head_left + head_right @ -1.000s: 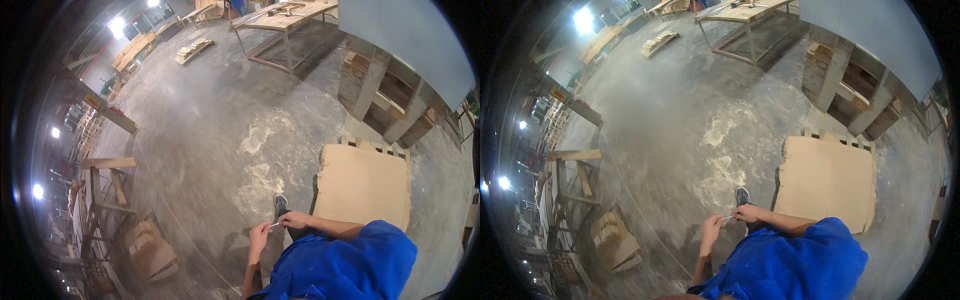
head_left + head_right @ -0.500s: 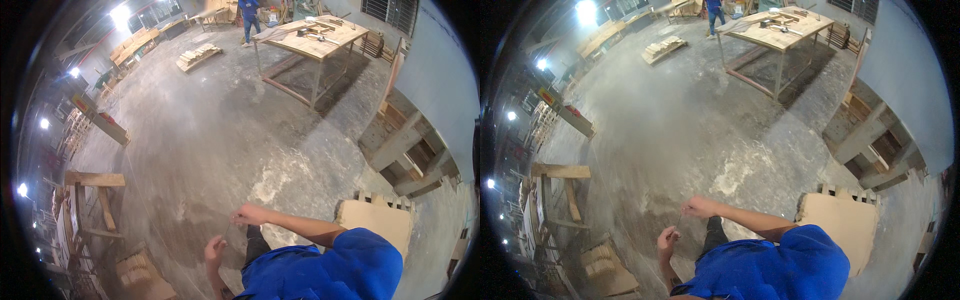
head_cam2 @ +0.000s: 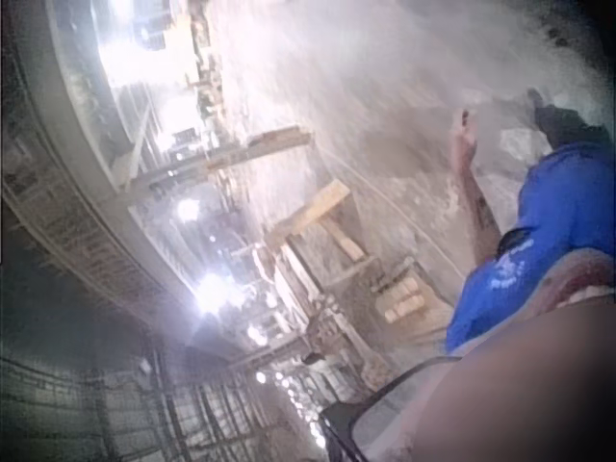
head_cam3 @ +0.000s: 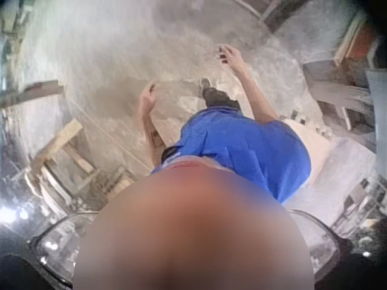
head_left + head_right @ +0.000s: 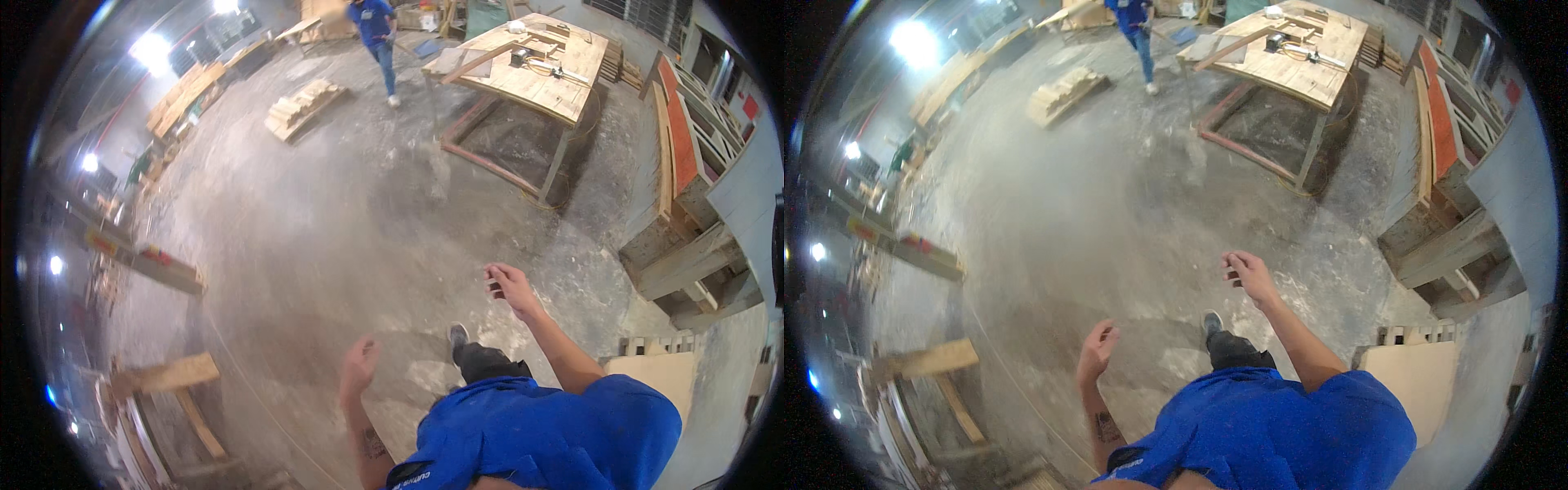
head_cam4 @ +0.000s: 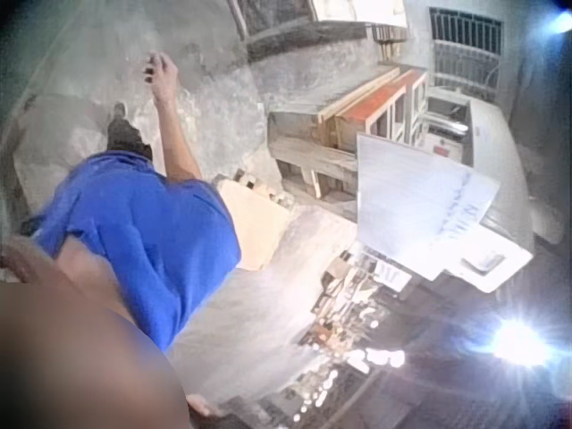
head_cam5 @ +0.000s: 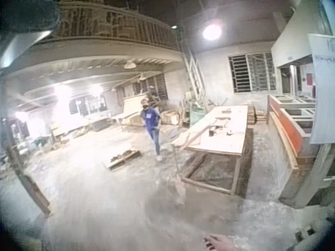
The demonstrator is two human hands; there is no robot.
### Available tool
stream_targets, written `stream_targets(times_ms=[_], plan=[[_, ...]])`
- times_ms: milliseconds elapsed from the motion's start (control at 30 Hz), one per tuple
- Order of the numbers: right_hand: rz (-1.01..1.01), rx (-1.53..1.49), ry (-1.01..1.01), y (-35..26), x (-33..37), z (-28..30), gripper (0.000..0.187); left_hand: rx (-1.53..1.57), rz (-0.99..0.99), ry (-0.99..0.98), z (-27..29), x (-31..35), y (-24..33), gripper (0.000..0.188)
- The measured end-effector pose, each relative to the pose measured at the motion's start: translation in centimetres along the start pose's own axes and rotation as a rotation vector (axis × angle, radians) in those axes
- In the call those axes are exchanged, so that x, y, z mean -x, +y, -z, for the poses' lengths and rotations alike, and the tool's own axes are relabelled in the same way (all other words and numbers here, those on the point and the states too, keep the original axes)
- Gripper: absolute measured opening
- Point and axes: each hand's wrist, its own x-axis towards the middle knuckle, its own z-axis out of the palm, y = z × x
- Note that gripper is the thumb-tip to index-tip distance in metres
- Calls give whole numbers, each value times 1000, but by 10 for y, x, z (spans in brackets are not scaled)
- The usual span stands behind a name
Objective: The person moves around a workshop, picks up a dustpan and broom, and sweeps the floor. They gather debris into a pile and continue sweeping different areas of the concrete floor.
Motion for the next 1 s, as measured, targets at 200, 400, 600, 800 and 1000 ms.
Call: stream_targets(times_ms=[200,400,600,800,1000], plan=[[606,454,442,-49,-202,-58,17,-251,-39,-182,22,-246,29,45],[745,456,395,-159,-390,-139,11,-455,79,-446,42,-421,59,49],[743,585,290,-237,-582,-191,14,-523,103,-446,63,-633,67,51],[734,678,456,-313,-735,-225,12,-340,-67,-389,99,-880,120,49],[655,596,600,-388,-882,-212,9,-427,-406,-559,92,-1109,246,44]])
